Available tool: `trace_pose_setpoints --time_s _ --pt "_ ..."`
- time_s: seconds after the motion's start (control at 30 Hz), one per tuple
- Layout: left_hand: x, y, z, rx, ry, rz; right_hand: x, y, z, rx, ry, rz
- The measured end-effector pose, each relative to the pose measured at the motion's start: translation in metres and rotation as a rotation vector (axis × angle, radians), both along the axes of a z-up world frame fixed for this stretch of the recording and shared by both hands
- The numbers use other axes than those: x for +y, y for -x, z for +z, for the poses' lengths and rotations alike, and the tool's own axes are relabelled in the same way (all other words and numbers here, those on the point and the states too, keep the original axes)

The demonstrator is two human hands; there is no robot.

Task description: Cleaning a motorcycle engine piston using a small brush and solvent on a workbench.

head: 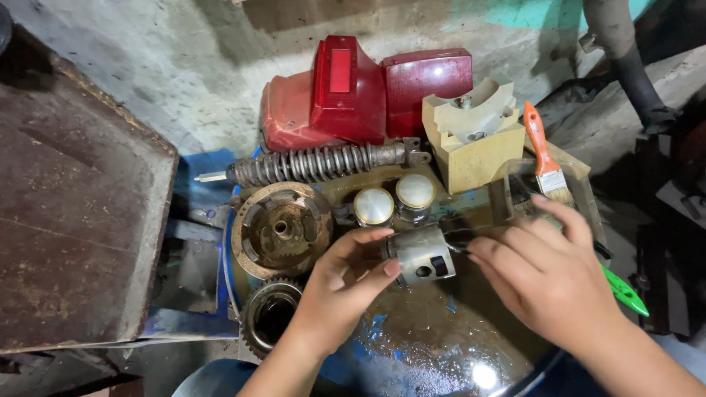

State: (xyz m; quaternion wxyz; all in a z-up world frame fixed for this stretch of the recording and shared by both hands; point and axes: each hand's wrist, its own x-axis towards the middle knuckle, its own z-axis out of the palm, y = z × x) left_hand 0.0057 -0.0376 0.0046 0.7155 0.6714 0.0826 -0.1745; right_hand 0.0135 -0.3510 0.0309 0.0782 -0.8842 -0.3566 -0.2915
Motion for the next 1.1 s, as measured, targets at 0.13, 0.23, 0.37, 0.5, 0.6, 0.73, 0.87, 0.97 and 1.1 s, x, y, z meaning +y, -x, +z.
trace_pose_setpoints --time_s 0.13,0.23,0.37,0.5,0.6,0.73,0.87,0.97,1.1 --pt "0.001 0.001 -0.011 0.038 0.131 0.041 -0.005 0.001 0.006 -0.028 -0.002 -0.031" --pt "-0.002 0.002 -0.013 0.017 0.175 0.044 0.000 0.003 0.001 -0.038 -0.045 0.021" --pt "-0.004 -0.001 -0.007 0.093 0.131 0.054 0.000 0.002 0.002 -0.015 -0.038 0.009" --pt "-0.001 -0.002 -0.005 0.090 0.117 0.029 -0.007 0.000 0.004 0.003 -0.028 -0.036" --pt "-0.008 0.001 -0.011 0.030 0.037 0.035 0.008 0.006 -0.003 0.003 -0.051 0.008" --pt "-0.002 -0.002 -0.016 0.046 0.089 0.004 -0.004 -0.003 -0.005 0.008 -0.066 0.008" --pt "0.001 -0.004 -0.009 0.101 0.166 0.014 -0.007 -0.003 -0.003 0.018 -0.047 -0.050" --pt "-0.005 -0.003 0.003 0.179 0.144 -0.022 0.007 0.009 -0.001 -0.009 -0.054 -0.016" --pt "0.000 0.000 -0.030 0.064 0.542 -0.038 0.003 0.010 0.007 -0.051 -0.050 -0.001"
